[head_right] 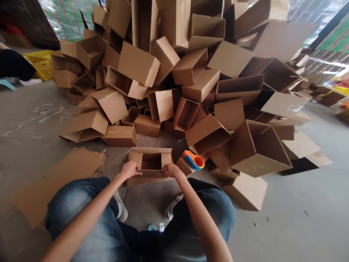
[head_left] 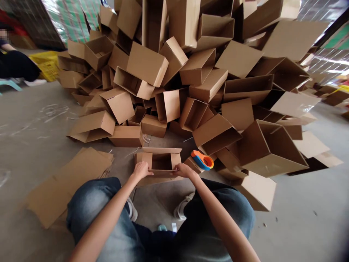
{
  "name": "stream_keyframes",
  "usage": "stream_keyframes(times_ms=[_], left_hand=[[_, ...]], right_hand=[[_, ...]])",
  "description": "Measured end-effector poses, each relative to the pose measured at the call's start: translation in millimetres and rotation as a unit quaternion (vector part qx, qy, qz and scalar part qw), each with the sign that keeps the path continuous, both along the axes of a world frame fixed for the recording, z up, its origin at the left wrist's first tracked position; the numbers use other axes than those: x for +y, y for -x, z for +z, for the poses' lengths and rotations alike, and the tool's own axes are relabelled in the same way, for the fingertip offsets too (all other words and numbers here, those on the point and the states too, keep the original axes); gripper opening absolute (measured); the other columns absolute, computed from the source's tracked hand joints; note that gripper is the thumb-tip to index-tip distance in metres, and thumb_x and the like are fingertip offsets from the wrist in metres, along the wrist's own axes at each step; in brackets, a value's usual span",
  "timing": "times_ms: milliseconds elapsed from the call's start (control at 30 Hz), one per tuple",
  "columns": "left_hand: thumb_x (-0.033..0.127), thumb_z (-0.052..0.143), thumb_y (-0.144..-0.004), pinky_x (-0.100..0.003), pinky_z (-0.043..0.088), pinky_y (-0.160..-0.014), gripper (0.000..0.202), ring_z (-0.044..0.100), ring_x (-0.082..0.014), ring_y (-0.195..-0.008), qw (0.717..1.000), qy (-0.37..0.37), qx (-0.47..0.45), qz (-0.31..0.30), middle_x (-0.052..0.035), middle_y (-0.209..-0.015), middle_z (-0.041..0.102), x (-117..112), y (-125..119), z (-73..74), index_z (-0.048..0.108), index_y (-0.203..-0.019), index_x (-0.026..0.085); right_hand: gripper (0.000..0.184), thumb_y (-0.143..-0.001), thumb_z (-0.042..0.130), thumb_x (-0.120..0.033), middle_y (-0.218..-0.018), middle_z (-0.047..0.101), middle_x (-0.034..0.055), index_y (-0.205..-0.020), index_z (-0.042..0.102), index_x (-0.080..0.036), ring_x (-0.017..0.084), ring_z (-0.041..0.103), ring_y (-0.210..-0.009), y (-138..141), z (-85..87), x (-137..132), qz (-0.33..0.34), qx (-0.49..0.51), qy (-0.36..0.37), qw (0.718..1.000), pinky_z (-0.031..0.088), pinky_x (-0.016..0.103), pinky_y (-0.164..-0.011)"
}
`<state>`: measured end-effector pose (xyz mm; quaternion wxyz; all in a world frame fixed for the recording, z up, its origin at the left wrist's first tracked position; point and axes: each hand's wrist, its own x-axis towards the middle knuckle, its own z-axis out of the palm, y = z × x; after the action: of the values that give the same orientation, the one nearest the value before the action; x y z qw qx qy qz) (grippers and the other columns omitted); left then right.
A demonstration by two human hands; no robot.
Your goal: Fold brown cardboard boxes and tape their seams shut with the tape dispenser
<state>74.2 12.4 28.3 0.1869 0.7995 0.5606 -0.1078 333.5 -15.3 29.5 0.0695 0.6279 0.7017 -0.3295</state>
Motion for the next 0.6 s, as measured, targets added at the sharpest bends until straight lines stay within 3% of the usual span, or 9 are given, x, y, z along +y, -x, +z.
stream_keyframes(times_ms=[200,433,600], left_hand=[[0.063,0.065,-0.063,-0.029,0.047,-0.079,0.042,0.065,-0.0253,-0.091,0.999,0.038,-0.021,0.017,-0.0102,-0.084,0.072,7.5,-0.3,1.0,0.074,-0.077,0.023],[0.06,0.064,-0.066,-0.029,0.047,-0.073,0.041,0.067,-0.026,-0.084,0.999,0.029,-0.015,-0.01,-0.0122,-0.078,0.071,9.4,-0.3,3.8,0.073,-0.07,0.02],[0.061,0.067,-0.062,-0.028,0.046,-0.076,0.042,0.066,-0.0259,-0.089,0.998,0.047,-0.028,0.004,-0.0107,-0.08,0.071,13.5,0.1,2.0,0.073,-0.073,0.021]], right_hand=[[0.039,-0.07,0.065,-0.058,-0.089,0.071,0.0042,-0.087,0.071,-0.024,0.02,0.065,-0.085,-8.1,-13.0,4.3,-0.016,0.026,-0.003,1.0,0.044,0.021,-0.072],[0.041,-0.068,0.064,-0.063,-0.087,0.071,0.0045,-0.083,0.072,-0.026,0.022,0.065,-0.085,-6.7,-13.7,1.2,-0.025,0.006,-0.051,0.998,0.045,0.023,-0.073],[0.039,-0.068,0.066,-0.061,-0.086,0.071,0.0055,-0.084,0.072,-0.026,0.024,0.065,-0.087,-6.9,-12.2,2.0,-0.04,0.003,-0.044,0.998,0.045,0.024,-0.079]])
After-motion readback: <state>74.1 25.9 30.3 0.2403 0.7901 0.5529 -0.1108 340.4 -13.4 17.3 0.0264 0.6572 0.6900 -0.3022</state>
